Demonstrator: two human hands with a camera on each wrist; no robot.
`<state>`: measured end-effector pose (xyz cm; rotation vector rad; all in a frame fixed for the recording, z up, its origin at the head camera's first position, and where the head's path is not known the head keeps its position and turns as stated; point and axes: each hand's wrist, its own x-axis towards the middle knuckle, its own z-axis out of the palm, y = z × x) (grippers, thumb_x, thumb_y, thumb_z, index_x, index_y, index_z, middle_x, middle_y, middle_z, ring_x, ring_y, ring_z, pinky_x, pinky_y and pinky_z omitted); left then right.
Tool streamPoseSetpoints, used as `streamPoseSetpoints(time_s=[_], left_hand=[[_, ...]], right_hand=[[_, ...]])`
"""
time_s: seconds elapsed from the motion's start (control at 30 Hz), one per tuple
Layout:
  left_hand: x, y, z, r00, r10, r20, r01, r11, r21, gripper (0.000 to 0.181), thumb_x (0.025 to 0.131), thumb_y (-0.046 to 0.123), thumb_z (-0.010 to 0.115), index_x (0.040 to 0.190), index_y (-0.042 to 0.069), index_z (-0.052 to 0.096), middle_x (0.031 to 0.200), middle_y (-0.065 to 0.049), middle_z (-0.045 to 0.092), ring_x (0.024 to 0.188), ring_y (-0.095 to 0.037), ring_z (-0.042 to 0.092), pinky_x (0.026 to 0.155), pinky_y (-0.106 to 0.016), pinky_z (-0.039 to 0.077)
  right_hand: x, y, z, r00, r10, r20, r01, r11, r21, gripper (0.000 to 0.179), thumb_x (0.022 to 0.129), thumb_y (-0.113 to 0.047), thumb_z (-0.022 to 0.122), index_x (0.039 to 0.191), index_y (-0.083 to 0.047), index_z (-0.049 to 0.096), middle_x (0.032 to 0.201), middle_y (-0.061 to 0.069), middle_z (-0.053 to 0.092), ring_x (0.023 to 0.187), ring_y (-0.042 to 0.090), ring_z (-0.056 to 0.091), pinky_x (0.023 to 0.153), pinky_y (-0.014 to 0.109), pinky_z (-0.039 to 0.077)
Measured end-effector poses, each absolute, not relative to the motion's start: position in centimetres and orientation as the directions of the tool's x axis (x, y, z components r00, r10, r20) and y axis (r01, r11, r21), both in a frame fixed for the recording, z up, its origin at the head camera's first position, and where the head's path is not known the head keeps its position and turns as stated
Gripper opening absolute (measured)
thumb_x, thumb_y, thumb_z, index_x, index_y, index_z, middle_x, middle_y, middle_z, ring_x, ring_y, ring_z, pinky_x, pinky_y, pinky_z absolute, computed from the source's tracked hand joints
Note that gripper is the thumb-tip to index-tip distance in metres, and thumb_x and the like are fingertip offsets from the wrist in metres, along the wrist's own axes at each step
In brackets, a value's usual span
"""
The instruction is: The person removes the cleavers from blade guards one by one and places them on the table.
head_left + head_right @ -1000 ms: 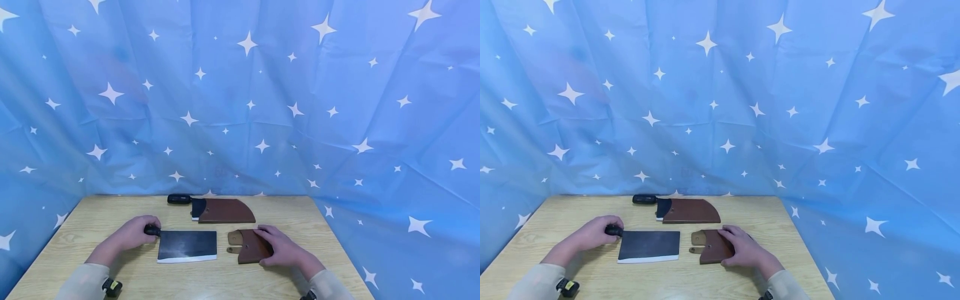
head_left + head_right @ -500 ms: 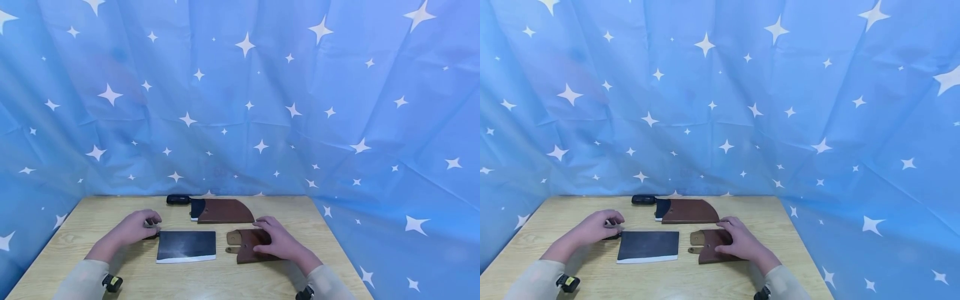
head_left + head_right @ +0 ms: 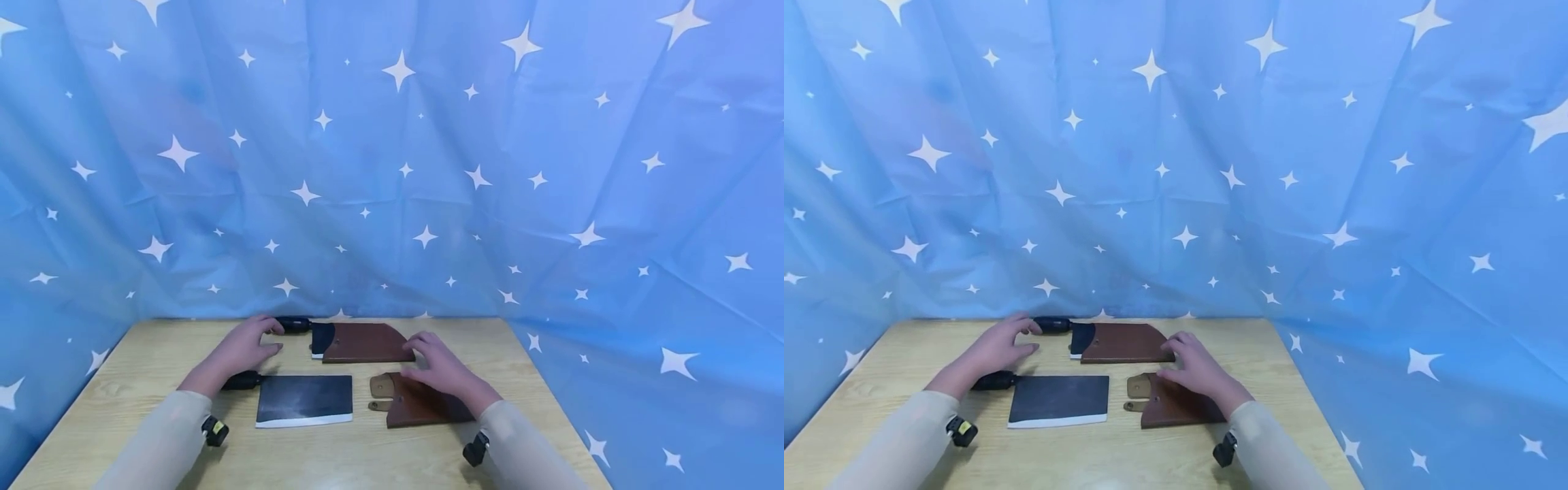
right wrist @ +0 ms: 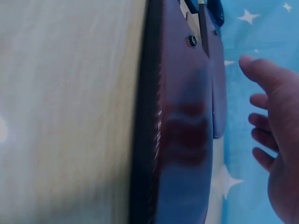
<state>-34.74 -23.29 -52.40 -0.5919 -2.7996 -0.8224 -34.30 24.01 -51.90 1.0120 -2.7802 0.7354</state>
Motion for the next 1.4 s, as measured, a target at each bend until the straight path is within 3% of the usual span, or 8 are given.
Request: streamPoseSetpoints(time_s=[0.23,0.57,0.8,1.13,1.4], left_hand=[[-37.1,-22.2,-52.7,-0.902,0.329,0.278,0.425,0.786,0.448,0.037,0.100,0.018,0.082,0.133,0.003,0.073,0.144,-0.022,0.064,0.136,-0.050,0.057,0.110,-0.067,0.048],[-39.4,-20.7,-52.0,-0.895,0.349,0.277,0.437,0.808,0.395,0.048,0.098,0.024,0.086,0.140,0.005,0.072,0.147,-0.020,0.065,0.140,-0.049,0.055,0.115,-0.072,0.039],[-40.8,-20.1,-52.8,-0.898,0.368,0.241,0.437,0.813,0.385,0.048,0.099,0.028,0.085,0.140,0.007,0.073,0.141,-0.015,0.067,0.136,-0.045,0.057,0.110,-0.071,0.042],[-41.6,-19.2,-54.2,-0.886,0.377,0.271,0.460,0.790,0.404,0.050,0.099,0.030,0.083,0.141,0.004,0.072,0.142,-0.021,0.068,0.137,-0.050,0.053,0.111,-0.076,0.038],[-42.5,-18.6,-56.3,-0.910,0.331,0.247,0.413,0.753,0.512,0.042,0.105,0.028,0.078,0.142,0.008,0.074,0.146,-0.019,0.068,0.142,-0.050,0.053,0.118,-0.077,0.022]], right_hand=[[-36.9,22.1,-51.9,-0.793,-0.567,0.224,-0.606,0.692,-0.392,0.050,0.100,-0.031,0.086,0.138,-0.002,0.072,0.132,0.010,0.064,0.125,0.031,0.059,0.107,0.054,0.051],[-39.6,19.2,-51.8,-0.841,-0.526,0.126,-0.525,0.737,-0.426,0.073,0.097,-0.050,0.086,0.153,-0.009,0.064,0.157,0.015,0.054,0.147,0.036,0.050,0.118,0.055,0.046],[-40.9,17.3,-51.8,-0.844,-0.533,0.053,-0.502,0.753,-0.426,0.086,0.094,-0.059,0.085,0.160,-0.012,0.057,0.169,0.015,0.045,0.158,0.037,0.039,0.124,0.056,0.040],[-41.9,13.9,-52.4,-0.814,-0.580,-0.009,-0.539,0.762,-0.358,0.102,0.089,-0.066,0.085,0.168,-0.014,0.047,0.174,0.016,0.039,0.161,0.038,0.035,0.126,0.057,0.036],[-41.3,12.6,-53.6,-0.814,-0.580,-0.036,-0.551,0.790,-0.268,0.112,0.087,-0.076,0.080,0.175,-0.022,0.035,0.177,0.011,0.035,0.164,0.037,0.030,0.130,0.059,0.028]])
